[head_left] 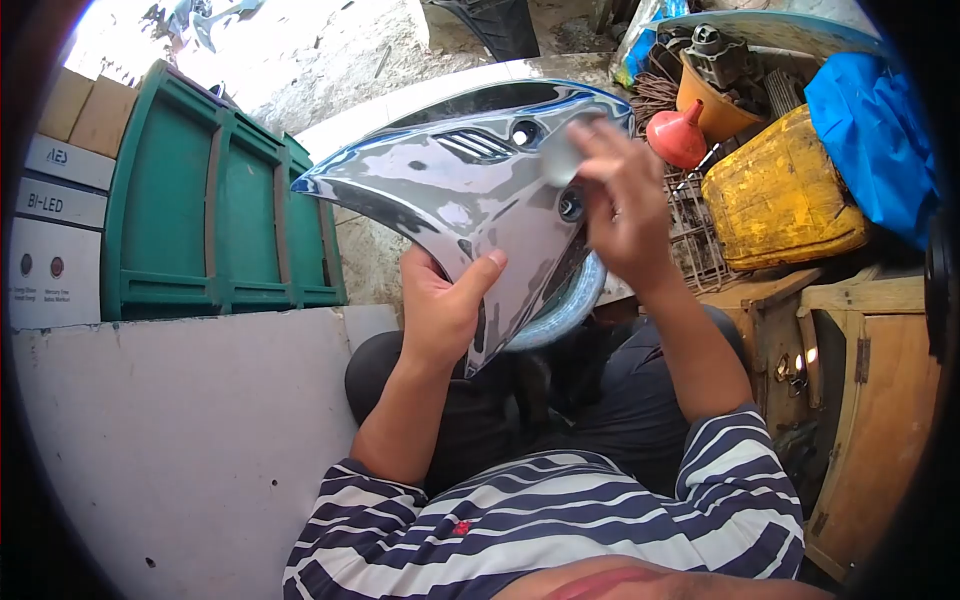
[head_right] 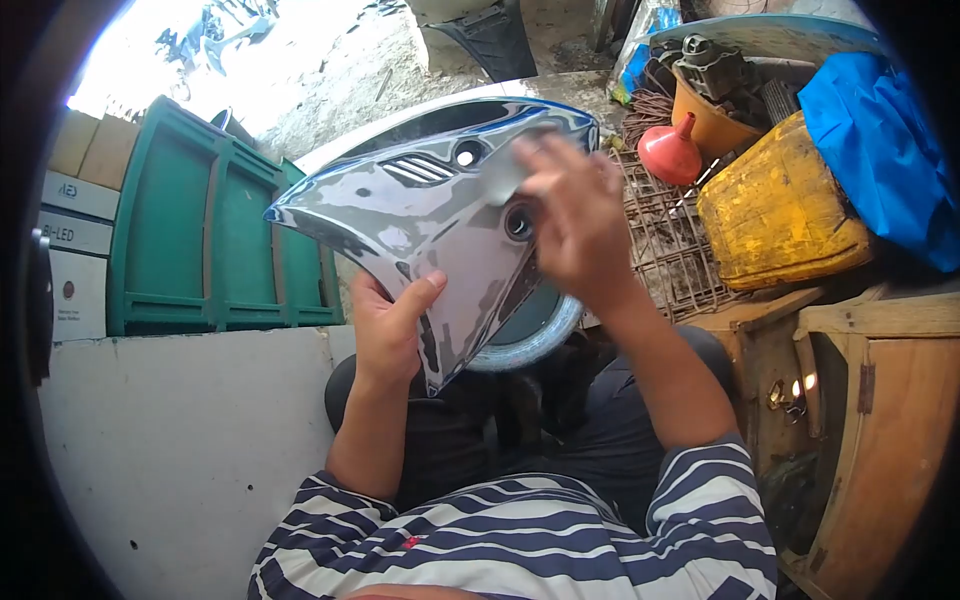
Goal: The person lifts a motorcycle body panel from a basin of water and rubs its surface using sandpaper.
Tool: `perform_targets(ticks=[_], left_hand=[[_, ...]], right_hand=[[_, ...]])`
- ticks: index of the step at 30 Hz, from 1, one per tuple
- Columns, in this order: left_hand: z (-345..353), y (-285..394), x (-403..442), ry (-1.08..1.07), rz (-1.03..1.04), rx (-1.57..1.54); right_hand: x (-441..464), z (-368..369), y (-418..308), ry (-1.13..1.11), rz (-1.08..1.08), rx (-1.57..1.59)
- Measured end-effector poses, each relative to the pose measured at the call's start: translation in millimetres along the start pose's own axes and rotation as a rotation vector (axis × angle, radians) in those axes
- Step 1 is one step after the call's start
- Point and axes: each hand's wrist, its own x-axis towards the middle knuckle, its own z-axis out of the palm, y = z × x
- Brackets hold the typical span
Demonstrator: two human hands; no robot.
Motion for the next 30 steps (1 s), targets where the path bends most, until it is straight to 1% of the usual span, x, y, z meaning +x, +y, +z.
perform_targets(ticks=[3, 6, 8, 10, 13, 16, 18, 20, 23, 26, 28, 30], left_hand=[[1.8, -1.2, -1.7, -0.012, -0.005, -0.002], [0.6, -2.8, 1.1, -0.006, 0.01, -0.005], [-0.4, -2.3, 2.9, 0.009, 0.028, 0.011], [1.6, 0.2, 3.1, 0.029, 0.016, 0.024], [-0.1, -0.4, 0.5, 0.014, 0.017, 0.05], [4.1, -3.4, -2.6, -0.03, 0.046, 0.122], [6.4, -6.6, -1.2, -0.039, 0.067, 0.179], [3.9, -10.5, -1.2, -0.028, 0.074, 0.238], [4.7, -2.6, -2.5, -0.041, -0.019, 0.095], [5.8, -1.9, -2.7, -0.064, 0.039, 0.096], [6.7, -1.6, -1.8, -0.04, 0.032, 0.088], [4.2, -1.7, -0.3, -0.017, 0.016, 0.103]], right_hand=[[2.8, -2.3, 30.5, 0.105, 0.171, 0.044], [-2.6, 4.1, -1.0, 0.048, 0.048, 0.051], [-10.1, 8.6, -28.9, -0.058, -0.035, 0.109], [-8.0, 5.8, -27.2, -0.092, -0.095, 0.057], [4.2, 1.8, 9.8, 0.04, 0.065, -0.02], [1.4, 2.3, 13.3, 0.099, 0.114, -0.026], [-5.7, 8.1, -19.7, 0.015, -0.012, 0.084], [-9.6, 10.7, -41.9, -0.047, -0.095, 0.098], [0.3, 5.4, -8.5, 0.023, -0.023, 0.02], [5.2, 2.6, 14.7, 0.131, 0.191, 0.047], [0.6, 2.6, -1.0, 0.092, 0.082, 0.026], [-6.4, 4.4, -29.4, -0.034, 0.001, 0.107]])
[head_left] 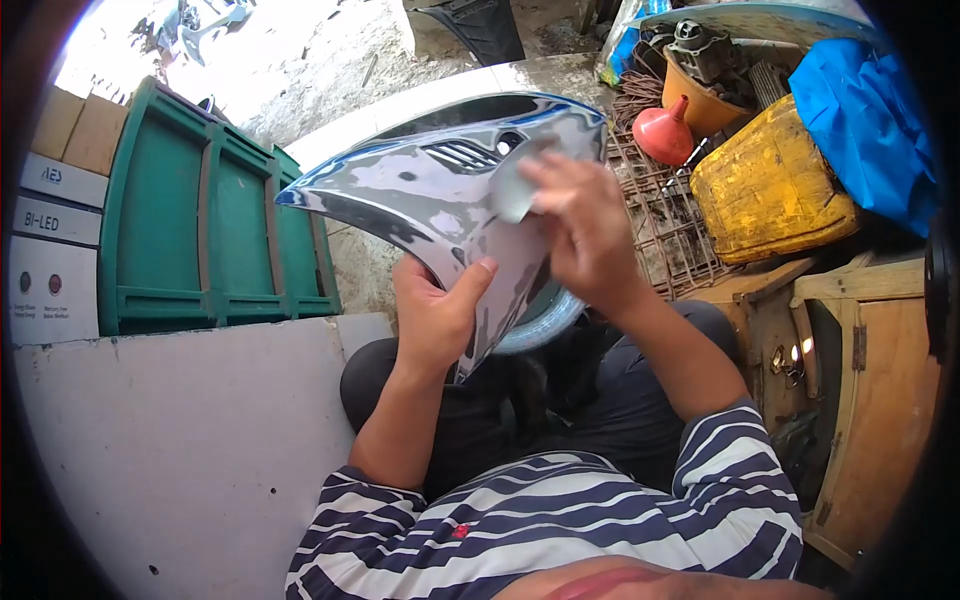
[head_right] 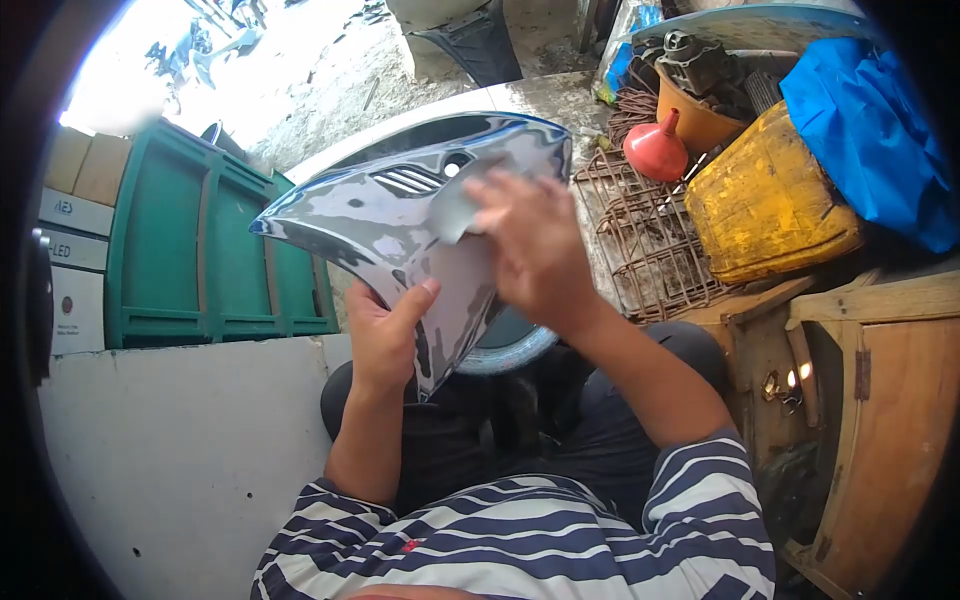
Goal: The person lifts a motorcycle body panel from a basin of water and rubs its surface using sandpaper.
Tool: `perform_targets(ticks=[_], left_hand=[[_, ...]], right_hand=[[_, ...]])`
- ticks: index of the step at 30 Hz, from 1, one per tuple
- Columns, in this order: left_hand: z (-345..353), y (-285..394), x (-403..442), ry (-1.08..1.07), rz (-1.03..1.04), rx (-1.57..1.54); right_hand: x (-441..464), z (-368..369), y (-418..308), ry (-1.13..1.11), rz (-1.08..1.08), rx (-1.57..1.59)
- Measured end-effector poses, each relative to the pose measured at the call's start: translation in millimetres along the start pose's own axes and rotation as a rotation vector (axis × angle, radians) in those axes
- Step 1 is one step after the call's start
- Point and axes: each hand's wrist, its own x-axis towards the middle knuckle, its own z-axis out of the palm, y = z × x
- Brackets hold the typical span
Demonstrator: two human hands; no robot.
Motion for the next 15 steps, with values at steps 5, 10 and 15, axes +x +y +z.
perform_targets(ticks=[5, 10, 15], left_hand=[[-2.3, 3.3, 0.8, 0.025, -0.004, -0.008], [-0.9, -1.2, 2.0, -0.002, 0.011, -0.03], [-7.8, -2.6, 5.0, 0.052, 0.011, -0.063]], right_hand=[[6.4, -3.6, 34.8, 0.022, 0.032, -0.036], [5.6, -4.1, 45.1, 0.087, 0.096, -0.093], [-2.9, 5.5, 4.4, -0.055, -0.127, -0.022]])
